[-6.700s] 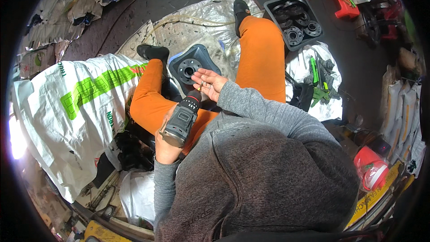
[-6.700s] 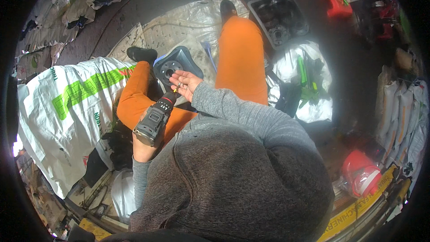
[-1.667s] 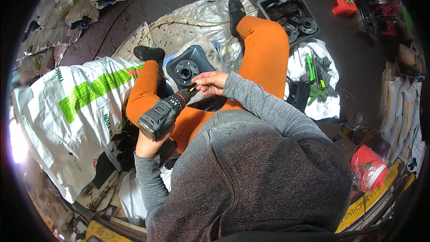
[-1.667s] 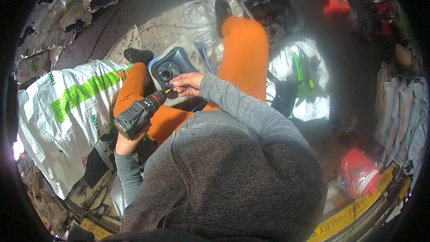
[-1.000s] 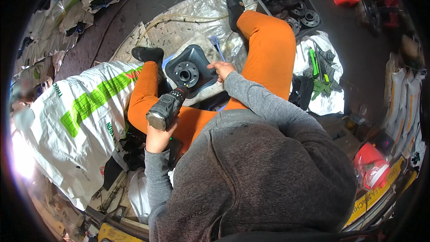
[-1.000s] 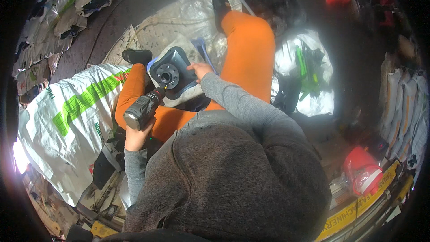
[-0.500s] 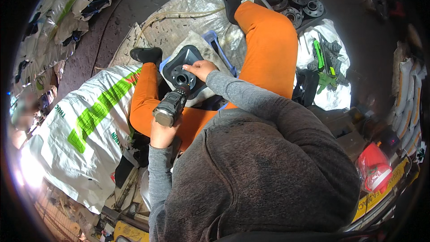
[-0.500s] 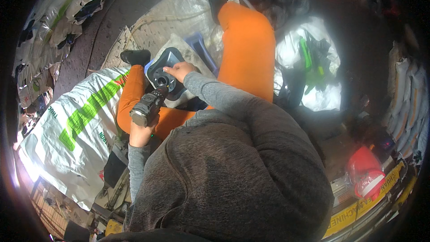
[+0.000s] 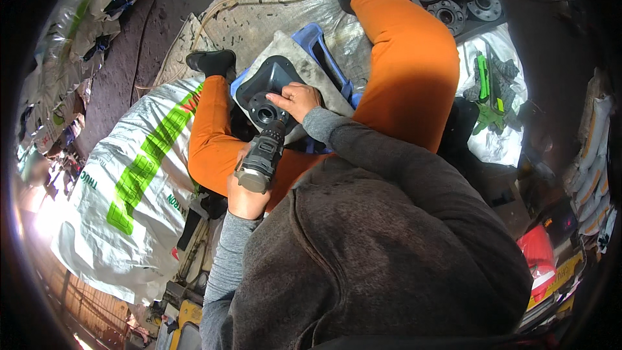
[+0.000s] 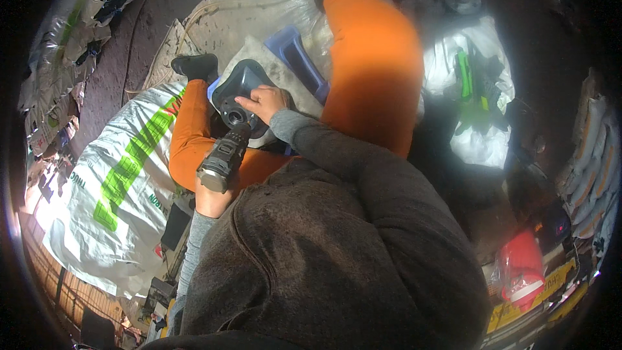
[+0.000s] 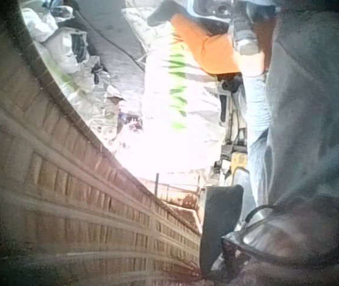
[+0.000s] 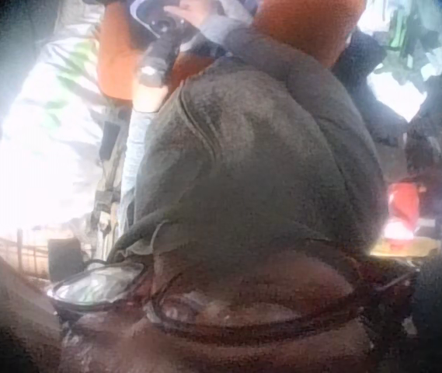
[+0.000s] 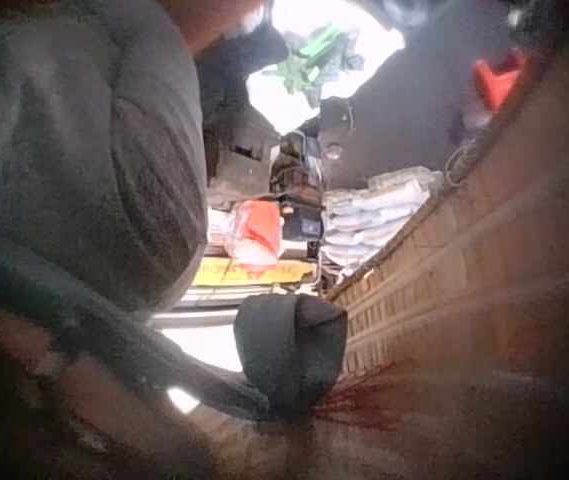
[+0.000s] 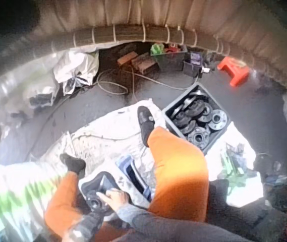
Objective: The person sits on the floor and uses a cordless drill to fasten screws into a black mechanical housing. They repeatedly pick up screws, align them with holes in the housing, and drive them in with the drill.
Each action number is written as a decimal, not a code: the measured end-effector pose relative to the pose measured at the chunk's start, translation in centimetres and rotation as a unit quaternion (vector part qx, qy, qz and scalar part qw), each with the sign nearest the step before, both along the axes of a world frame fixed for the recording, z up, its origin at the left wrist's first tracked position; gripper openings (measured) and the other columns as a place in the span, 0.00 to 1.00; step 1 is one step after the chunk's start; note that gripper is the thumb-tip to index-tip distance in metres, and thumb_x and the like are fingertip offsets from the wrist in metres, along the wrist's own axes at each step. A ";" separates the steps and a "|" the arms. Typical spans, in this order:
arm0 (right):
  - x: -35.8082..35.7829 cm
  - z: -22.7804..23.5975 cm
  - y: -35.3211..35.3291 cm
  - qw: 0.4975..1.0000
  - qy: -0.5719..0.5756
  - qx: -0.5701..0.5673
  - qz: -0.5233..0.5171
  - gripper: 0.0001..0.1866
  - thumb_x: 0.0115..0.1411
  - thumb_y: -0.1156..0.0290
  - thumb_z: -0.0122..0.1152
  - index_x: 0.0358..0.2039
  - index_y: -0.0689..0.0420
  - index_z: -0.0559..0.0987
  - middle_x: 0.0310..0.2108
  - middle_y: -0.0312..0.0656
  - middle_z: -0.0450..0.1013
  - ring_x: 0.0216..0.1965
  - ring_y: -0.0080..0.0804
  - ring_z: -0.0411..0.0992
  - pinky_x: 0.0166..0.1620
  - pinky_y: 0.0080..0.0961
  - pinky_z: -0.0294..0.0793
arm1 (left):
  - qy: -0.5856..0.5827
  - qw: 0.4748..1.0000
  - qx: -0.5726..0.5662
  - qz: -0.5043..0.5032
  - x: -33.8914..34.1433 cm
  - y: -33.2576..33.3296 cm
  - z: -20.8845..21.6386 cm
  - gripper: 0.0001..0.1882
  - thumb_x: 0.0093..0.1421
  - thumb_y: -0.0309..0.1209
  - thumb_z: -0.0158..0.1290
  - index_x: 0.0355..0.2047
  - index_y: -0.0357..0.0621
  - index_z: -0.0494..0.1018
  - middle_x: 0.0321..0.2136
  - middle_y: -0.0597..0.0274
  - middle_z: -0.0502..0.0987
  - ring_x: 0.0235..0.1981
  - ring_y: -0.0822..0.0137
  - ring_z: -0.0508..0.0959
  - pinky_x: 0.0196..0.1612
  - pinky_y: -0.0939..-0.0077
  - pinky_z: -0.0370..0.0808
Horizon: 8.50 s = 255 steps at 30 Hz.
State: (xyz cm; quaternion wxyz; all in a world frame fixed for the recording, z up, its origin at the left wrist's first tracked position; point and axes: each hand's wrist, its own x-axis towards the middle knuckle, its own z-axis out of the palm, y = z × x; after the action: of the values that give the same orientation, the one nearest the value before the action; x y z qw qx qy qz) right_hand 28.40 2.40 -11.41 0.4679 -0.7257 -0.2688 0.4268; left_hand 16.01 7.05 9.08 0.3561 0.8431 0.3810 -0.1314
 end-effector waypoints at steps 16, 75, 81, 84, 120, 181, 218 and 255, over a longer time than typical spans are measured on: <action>0.6 -1.4 0.3 0.989 -0.115 0.077 0.043 0.26 0.54 0.49 0.62 0.14 0.60 0.73 0.17 0.45 0.65 0.21 0.43 0.68 0.28 0.36 0.65 | -0.113 0.986 -0.012 0.123 -2.9 -3.4 2.0 0.22 0.50 0.24 0.56 0.48 0.41 0.72 0.44 0.51 0.76 0.47 0.54 0.76 0.50 0.66 0.71; 12.4 14.7 -4.2 0.791 0.579 0.191 -0.054 0.11 0.70 0.62 0.42 0.40 0.54 0.71 0.10 0.25 0.49 0.09 0.14 0.47 0.12 0.12 0.48 | 0.204 0.739 0.615 0.186 -28.9 25.1 15.6 0.13 0.53 0.36 0.56 0.38 0.47 0.76 0.33 0.52 0.79 0.33 0.53 0.80 0.35 0.56 0.75; 15.6 14.7 -8.8 0.902 0.350 0.183 -0.173 0.14 0.63 0.59 0.56 0.36 0.58 0.79 0.12 0.23 0.50 0.12 0.12 0.49 0.14 0.13 0.48 | 0.096 0.740 0.634 0.205 -24.6 25.1 20.4 0.14 0.54 0.33 0.54 0.41 0.44 0.75 0.35 0.51 0.79 0.35 0.55 0.80 0.37 0.59 0.75; 20.3 11.2 -12.4 0.926 0.218 0.133 -0.279 0.12 0.60 0.62 0.58 0.35 0.58 0.82 0.21 0.30 0.67 0.20 0.19 0.61 0.25 0.19 0.60 | -0.061 0.721 0.662 0.195 -21.9 20.4 23.1 0.15 0.55 0.32 0.54 0.43 0.42 0.75 0.36 0.50 0.79 0.36 0.55 0.80 0.38 0.61 0.75; 24.1 11.9 -8.2 0.974 -0.114 0.198 -0.006 0.13 0.60 0.59 0.59 0.33 0.57 0.77 0.27 0.33 0.71 0.29 0.19 0.67 0.34 0.20 0.67 | -0.141 0.987 -0.024 0.078 -6.2 -1.0 -4.7 0.24 0.56 0.30 0.55 0.54 0.44 0.70 0.35 0.50 0.79 0.30 0.63 0.79 0.36 0.71 0.75; 2.0 12.2 -4.7 0.808 0.549 -0.046 0.209 0.32 0.67 0.45 0.35 0.62 0.56 0.61 0.47 0.47 0.74 0.43 0.30 0.76 0.26 0.10 0.69 | -0.218 0.952 -0.102 0.188 -11.0 -7.0 5.6 0.22 0.49 0.32 0.66 0.43 0.39 0.74 0.38 0.60 0.78 0.40 0.67 0.77 0.46 0.72 0.73; 2.4 0.8 0.7 0.991 0.045 -0.109 0.057 0.34 0.48 0.41 0.66 0.40 0.62 0.79 0.37 0.45 0.78 0.41 0.34 0.75 0.49 0.26 0.71 | -0.146 0.957 -0.024 0.251 -10.1 -0.3 3.4 0.18 0.52 0.31 0.64 0.42 0.37 0.75 0.37 0.60 0.79 0.39 0.68 0.78 0.44 0.73 0.73; 0.2 2.7 0.1 0.923 0.378 -0.055 0.043 0.22 0.60 0.69 0.59 0.48 0.73 0.66 0.30 0.49 0.73 0.24 0.31 0.75 0.27 0.30 0.81 | -0.033 0.932 -0.121 0.339 -5.9 3.5 1.9 0.13 0.53 0.30 0.63 0.36 0.42 0.74 0.20 0.68 0.74 0.11 0.78 0.66 0.13 0.80 0.63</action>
State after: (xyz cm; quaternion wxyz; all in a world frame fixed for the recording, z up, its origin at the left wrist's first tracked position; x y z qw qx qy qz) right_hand 28.60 2.53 -8.70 0.4751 -0.5228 -0.0793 0.7033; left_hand 10.08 10.58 10.97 0.4912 0.6180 0.6135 -0.0204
